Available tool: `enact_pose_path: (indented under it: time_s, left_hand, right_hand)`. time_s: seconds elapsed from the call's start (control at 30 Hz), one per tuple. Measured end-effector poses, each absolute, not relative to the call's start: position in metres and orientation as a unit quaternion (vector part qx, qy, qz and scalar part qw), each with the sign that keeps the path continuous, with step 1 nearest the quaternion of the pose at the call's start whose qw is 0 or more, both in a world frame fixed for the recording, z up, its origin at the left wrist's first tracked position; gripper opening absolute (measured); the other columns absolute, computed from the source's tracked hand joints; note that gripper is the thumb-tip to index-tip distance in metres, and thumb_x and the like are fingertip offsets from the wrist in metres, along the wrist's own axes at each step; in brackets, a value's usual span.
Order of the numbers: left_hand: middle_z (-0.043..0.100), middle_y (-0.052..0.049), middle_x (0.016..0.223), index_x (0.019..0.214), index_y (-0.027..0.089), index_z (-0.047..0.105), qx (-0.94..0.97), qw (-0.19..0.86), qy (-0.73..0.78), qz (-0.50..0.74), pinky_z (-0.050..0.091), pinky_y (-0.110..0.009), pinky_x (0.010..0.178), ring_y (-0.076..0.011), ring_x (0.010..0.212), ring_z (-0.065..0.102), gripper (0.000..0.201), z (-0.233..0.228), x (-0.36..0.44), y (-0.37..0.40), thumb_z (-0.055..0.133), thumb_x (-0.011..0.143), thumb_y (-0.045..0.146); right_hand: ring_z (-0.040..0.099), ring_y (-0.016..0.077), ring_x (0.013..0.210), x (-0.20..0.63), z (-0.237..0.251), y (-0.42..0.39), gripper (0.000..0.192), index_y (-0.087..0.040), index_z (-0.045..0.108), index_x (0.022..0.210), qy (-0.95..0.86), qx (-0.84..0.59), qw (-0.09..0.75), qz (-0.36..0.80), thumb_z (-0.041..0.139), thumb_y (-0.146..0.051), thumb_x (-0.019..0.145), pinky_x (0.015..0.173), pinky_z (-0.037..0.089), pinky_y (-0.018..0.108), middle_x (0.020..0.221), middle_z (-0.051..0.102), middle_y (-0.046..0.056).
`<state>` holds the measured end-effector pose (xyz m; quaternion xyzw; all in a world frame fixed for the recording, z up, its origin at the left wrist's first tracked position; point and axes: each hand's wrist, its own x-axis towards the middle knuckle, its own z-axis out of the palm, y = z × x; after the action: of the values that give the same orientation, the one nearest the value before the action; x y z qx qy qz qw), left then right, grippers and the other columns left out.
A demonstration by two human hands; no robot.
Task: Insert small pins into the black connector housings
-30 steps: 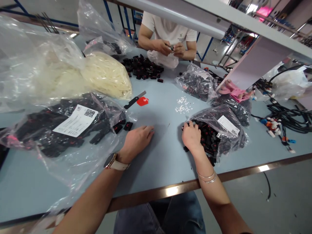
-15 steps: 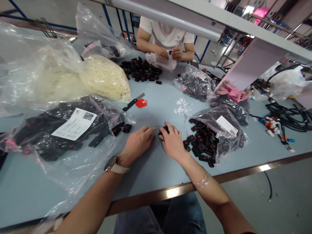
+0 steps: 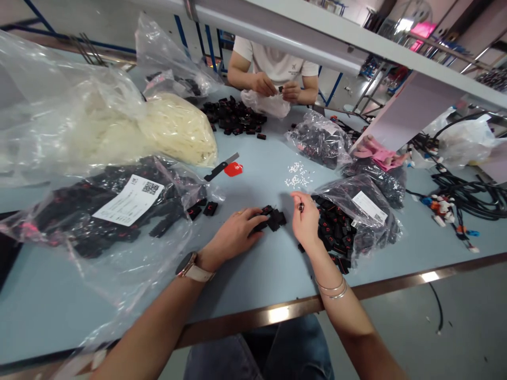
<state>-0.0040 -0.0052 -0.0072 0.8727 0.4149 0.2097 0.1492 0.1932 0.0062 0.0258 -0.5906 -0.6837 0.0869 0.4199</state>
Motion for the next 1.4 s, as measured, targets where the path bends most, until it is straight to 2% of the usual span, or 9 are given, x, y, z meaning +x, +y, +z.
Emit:
enact_pose_path:
  time_s: [0.23, 0.33, 0.43, 0.67, 0.87, 1.07, 1.23, 1.33, 1.4]
  left_hand:
    - [0.06, -0.013, 0.114, 0.118, 0.016, 0.053, 0.831, 0.149, 0.478, 0.241, 0.046, -0.045, 0.093, -0.0282, 0.106, 0.056, 0.046, -0.004, -0.007, 0.0, 0.067, 0.076, 0.03]
    - [0.063, -0.011, 0.103, 0.104, 0.017, 0.058, 0.829, 0.152, 0.488, 0.227, 0.048, -0.043, 0.088, -0.0273, 0.099, 0.057, 0.034, -0.005, -0.009, 0.002, 0.068, 0.074, 0.029]
    - [0.064, -0.008, 0.096, 0.094, 0.019, 0.06, 0.832, 0.162, 0.484, 0.217, 0.048, -0.04, 0.083, -0.0254, 0.093, 0.058, 0.021, -0.006, -0.011, 0.002, 0.065, 0.076, 0.027]
    - [0.063, -0.006, 0.09, 0.09, 0.018, 0.056, 0.806, 0.203, 0.501, 0.239, 0.048, -0.034, 0.075, -0.0222, 0.085, 0.059, 0.014, 0.0, -0.011, 0.001, 0.058, 0.076, 0.018]
    - [0.064, -0.003, 0.083, 0.095, 0.02, 0.052, 0.785, 0.244, 0.513, 0.247, 0.045, -0.029, 0.064, -0.0177, 0.07, 0.06, 0.019, 0.0, -0.012, 0.001, 0.053, 0.076, 0.016]
    - [0.061, -0.002, 0.074, 0.091, 0.019, 0.052, 0.795, 0.227, 0.506, 0.246, 0.043, -0.028, 0.06, -0.0156, 0.063, 0.056, 0.018, 0.002, -0.009, 0.0, 0.052, 0.074, 0.015]
    - [0.061, -0.002, 0.073, 0.084, 0.018, 0.054, 0.797, 0.236, 0.506, 0.233, 0.044, -0.029, 0.062, -0.0161, 0.065, 0.056, 0.013, 0.002, -0.009, 0.001, 0.058, 0.079, 0.03]
    - [0.061, -0.002, 0.074, 0.08, 0.019, 0.055, 0.792, 0.232, 0.513, 0.235, 0.044, -0.028, 0.062, -0.0156, 0.066, 0.056, 0.012, 0.001, -0.007, 0.0, 0.055, 0.082, 0.031]
    - [0.061, -0.003, 0.076, 0.083, 0.019, 0.057, 0.792, 0.224, 0.51, 0.25, 0.045, -0.028, 0.064, -0.0161, 0.069, 0.057, 0.011, 0.0, -0.005, -0.001, 0.054, 0.084, 0.03]
  right_hand:
    - [0.053, 0.021, 0.103, 0.18, 0.025, 0.0, 0.043, -0.031, 0.057, 0.125, -0.769, -0.611, 0.155, 0.106, 0.049, -0.05, 0.087, 0.085, 0.045, 0.033, 0.116, 0.057, 0.006]
    - [0.05, 0.0211, 0.105, 0.17, 0.026, -0.003, 0.044, -0.038, 0.05, 0.131, -0.797, -0.587, 0.085, 0.113, 0.049, -0.045, 0.088, 0.083, 0.045, 0.032, 0.123, 0.051, 0.005]
    - [0.05, 0.0207, 0.101, 0.168, 0.028, -0.002, 0.036, -0.04, 0.055, 0.125, -0.804, -0.582, 0.05, 0.111, 0.043, -0.038, 0.091, 0.079, 0.045, 0.031, 0.12, 0.051, 0.005]
    - [0.055, 0.0181, 0.093, 0.19, 0.04, 0.001, 0.027, -0.03, 0.068, 0.106, -0.777, -0.617, 0.026, 0.124, 0.051, -0.041, 0.088, 0.086, 0.041, 0.03, 0.099, 0.063, 0.004]
    - [0.062, 0.0197, 0.087, 0.207, 0.048, 0.004, 0.024, -0.026, 0.072, 0.093, -0.735, -0.665, 0.005, 0.129, 0.061, -0.042, 0.081, 0.077, 0.044, 0.029, 0.09, 0.068, 0.005]
    - [0.062, 0.0152, 0.074, 0.219, 0.04, 0.013, 0.032, -0.022, 0.071, 0.098, -0.68, -0.686, 0.201, 0.165, 0.058, -0.046, 0.081, 0.073, 0.046, 0.025, 0.09, 0.071, 0.004]
    - [0.059, 0.0136, 0.064, 0.228, 0.041, 0.039, 0.032, -0.016, 0.072, 0.092, -0.639, -0.685, 0.316, 0.148, 0.051, -0.039, 0.084, 0.065, 0.045, 0.023, 0.075, 0.07, 0.002]
    - [0.062, 0.015, 0.071, 0.227, 0.048, 0.062, 0.033, -0.017, 0.071, 0.095, -0.66, -0.69, 0.276, 0.107, 0.047, -0.037, 0.086, 0.07, 0.045, 0.024, 0.08, 0.07, 0.004]
    - [0.064, 0.0183, 0.081, 0.226, 0.051, 0.076, 0.026, -0.018, 0.072, 0.095, -0.678, -0.713, 0.165, 0.078, 0.051, -0.03, 0.084, 0.074, 0.045, 0.027, 0.088, 0.072, 0.007]
